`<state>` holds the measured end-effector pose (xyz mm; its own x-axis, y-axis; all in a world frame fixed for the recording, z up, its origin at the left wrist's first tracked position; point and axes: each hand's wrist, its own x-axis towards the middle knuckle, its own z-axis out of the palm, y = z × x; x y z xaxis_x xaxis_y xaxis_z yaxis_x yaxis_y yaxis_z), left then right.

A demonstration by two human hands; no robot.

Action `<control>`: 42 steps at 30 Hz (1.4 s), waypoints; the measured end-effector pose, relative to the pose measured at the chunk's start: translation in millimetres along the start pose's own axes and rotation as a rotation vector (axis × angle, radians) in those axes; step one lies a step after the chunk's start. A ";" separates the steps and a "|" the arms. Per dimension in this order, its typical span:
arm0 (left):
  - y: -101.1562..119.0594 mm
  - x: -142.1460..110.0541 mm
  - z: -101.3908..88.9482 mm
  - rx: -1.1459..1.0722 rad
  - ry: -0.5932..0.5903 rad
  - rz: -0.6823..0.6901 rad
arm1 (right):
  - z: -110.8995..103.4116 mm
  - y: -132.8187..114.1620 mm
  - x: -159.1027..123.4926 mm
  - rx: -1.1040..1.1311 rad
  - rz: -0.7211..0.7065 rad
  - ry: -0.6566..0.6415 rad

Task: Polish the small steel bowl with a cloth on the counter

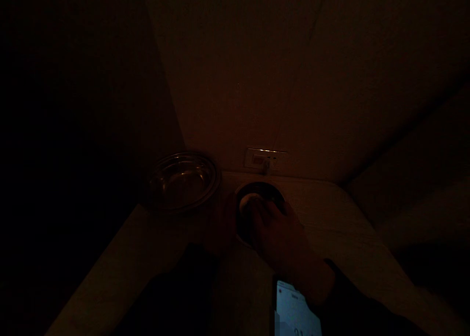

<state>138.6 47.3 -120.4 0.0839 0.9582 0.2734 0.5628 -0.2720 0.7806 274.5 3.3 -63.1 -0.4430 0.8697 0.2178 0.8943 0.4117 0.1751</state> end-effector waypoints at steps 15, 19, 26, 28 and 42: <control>-0.9 -1.5 -2.4 0.151 0.013 0.124 | -1.2 3.0 0.0 0.027 -0.048 0.003; 8.7 0.3 -6.1 0.017 -0.015 0.008 | -1.3 2.8 -1.1 0.007 -0.038 0.008; 18.6 2.4 -12.0 -0.039 -0.055 -0.082 | -2.6 5.5 -3.4 0.034 -0.046 -0.038; 19.3 2.0 -12.3 -0.059 -0.077 -0.091 | -2.1 6.0 -3.5 0.035 -0.046 -0.037; 21.4 2.3 -16.1 -0.073 -0.058 -0.178 | 0.5 13.9 -2.3 0.014 -0.122 -0.026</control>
<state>137.7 42.3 -94.0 0.0365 0.9947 0.0960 0.5117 -0.1011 0.8532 288.0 7.1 -61.7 -0.5472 0.8194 0.1709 0.8346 0.5186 0.1855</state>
